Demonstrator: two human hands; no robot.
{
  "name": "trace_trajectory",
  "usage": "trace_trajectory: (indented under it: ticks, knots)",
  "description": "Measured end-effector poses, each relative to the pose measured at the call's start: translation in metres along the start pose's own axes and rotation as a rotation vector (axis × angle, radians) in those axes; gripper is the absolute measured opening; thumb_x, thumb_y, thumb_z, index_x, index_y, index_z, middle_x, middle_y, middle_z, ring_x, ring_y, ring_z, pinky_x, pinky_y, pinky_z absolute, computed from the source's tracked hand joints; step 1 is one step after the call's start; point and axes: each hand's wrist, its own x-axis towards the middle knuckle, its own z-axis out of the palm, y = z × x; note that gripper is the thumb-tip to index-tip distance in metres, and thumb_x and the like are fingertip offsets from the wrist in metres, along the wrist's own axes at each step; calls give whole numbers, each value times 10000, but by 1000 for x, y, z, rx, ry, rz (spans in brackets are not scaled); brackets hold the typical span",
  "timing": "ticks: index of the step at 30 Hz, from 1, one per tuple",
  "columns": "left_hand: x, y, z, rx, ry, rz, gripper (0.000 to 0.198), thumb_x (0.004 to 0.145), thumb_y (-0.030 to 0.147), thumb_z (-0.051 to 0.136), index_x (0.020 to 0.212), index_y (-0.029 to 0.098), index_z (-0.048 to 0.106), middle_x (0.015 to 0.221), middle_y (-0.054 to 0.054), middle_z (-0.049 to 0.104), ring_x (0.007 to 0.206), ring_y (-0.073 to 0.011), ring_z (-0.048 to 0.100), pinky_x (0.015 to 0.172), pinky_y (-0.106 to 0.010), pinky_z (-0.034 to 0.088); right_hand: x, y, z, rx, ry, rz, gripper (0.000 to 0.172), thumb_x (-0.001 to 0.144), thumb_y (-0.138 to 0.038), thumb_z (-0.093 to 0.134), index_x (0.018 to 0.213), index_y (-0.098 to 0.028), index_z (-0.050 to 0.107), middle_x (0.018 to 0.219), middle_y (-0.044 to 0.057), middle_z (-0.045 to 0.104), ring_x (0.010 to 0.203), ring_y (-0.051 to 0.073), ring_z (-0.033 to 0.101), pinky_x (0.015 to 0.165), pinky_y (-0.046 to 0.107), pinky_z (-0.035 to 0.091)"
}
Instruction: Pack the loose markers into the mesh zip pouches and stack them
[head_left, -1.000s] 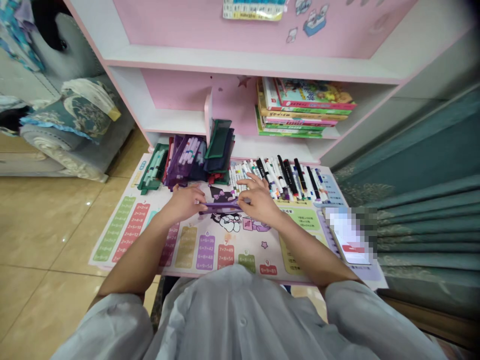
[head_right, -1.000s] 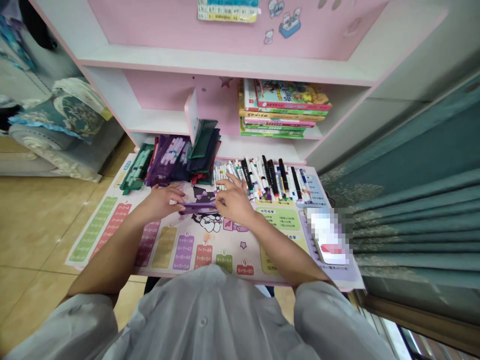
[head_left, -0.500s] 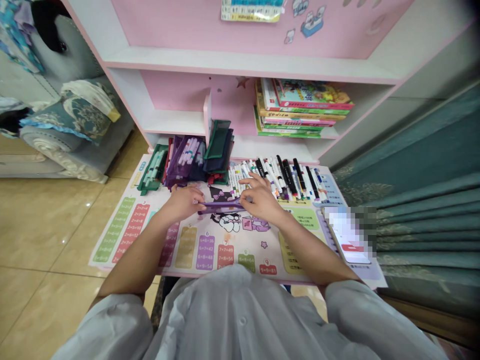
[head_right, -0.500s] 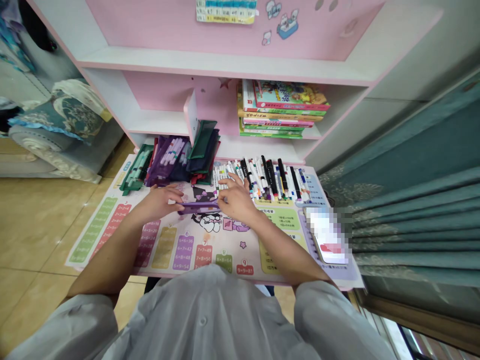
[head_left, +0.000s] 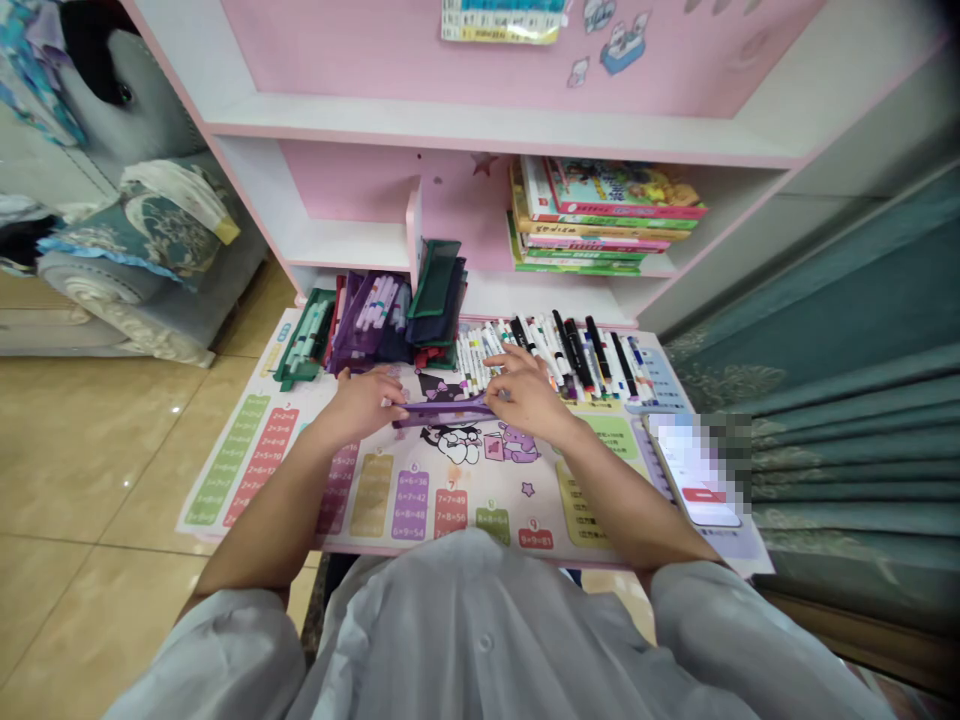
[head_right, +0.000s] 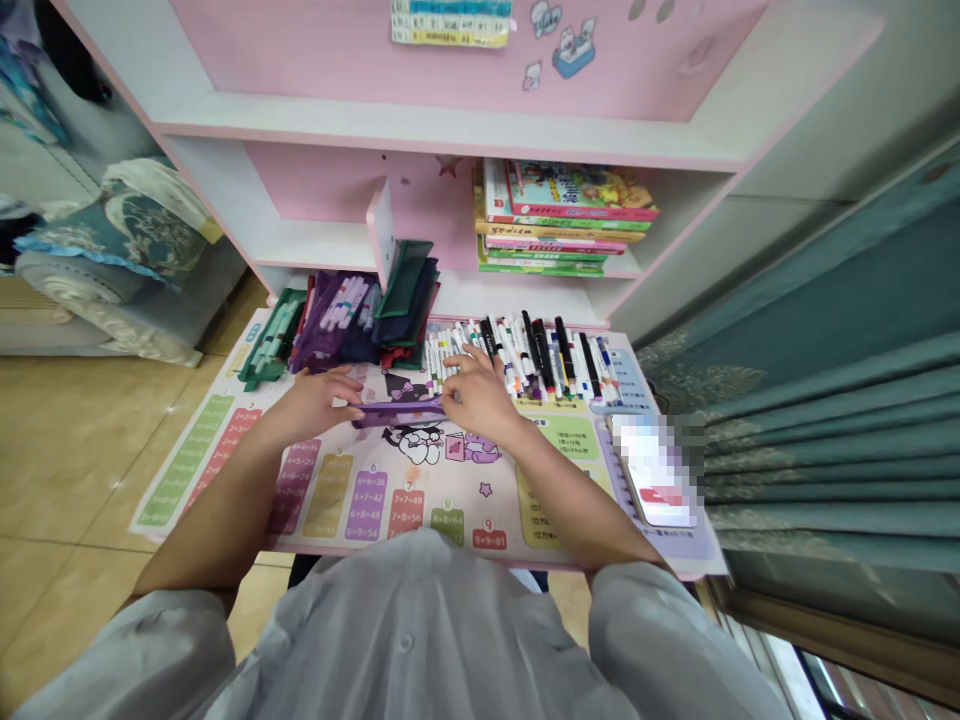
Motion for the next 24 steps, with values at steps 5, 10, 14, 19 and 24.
trace_trajectory:
  ticks: [5, 10, 14, 19, 24]
  knots:
    - [0, -1, 0, -2, 6, 20, 112, 784, 286, 655, 727, 268, 749, 1172, -10, 725, 1349, -312, 468, 1139, -572, 258, 0, 1, 0, -14, -4, 3, 193, 772, -178, 579, 603, -206, 667, 1288, 67, 619, 1412, 390, 307, 1065, 726, 197]
    - [1, -6, 1, -6, 24, 46, 132, 781, 306, 645, 717, 281, 757, 1098, -3, 742, 1309, -282, 509, 1128, -478, 326, 1, 3, -3, -13, -9, 19, 178, 760, -192, 588, 597, -205, 657, 1293, 70, 611, 1415, 373, 307, 1080, 728, 169]
    - [2, -9, 2, -24, 34, 72, 134, 778, 335, 649, 718, 285, 758, 1060, 1, 750, 1275, -267, 535, 1107, -430, 366, 1, 4, -4, -7, -22, 24, 174, 753, -185, 584, 596, -206, 657, 1291, 70, 613, 1415, 369, 305, 1081, 732, 158]
    - [2, -12, 2, -24, 42, 73, 137, 777, 364, 651, 741, 291, 762, 1046, 1, 754, 1302, -270, 510, 1114, -437, 364, 2, 6, -4, -32, -15, 32, 179, 758, -189, 585, 591, -203, 649, 1288, 70, 615, 1403, 363, 322, 1076, 718, 181]
    - [0, -8, -1, 7, 26, 22, 123, 784, 324, 650, 741, 284, 758, 1089, -5, 747, 1337, -284, 478, 1138, -487, 312, 2, 9, -5, -52, 0, 36, 180, 756, -182, 585, 593, -204, 657, 1278, 62, 625, 1391, 358, 337, 1076, 704, 185]
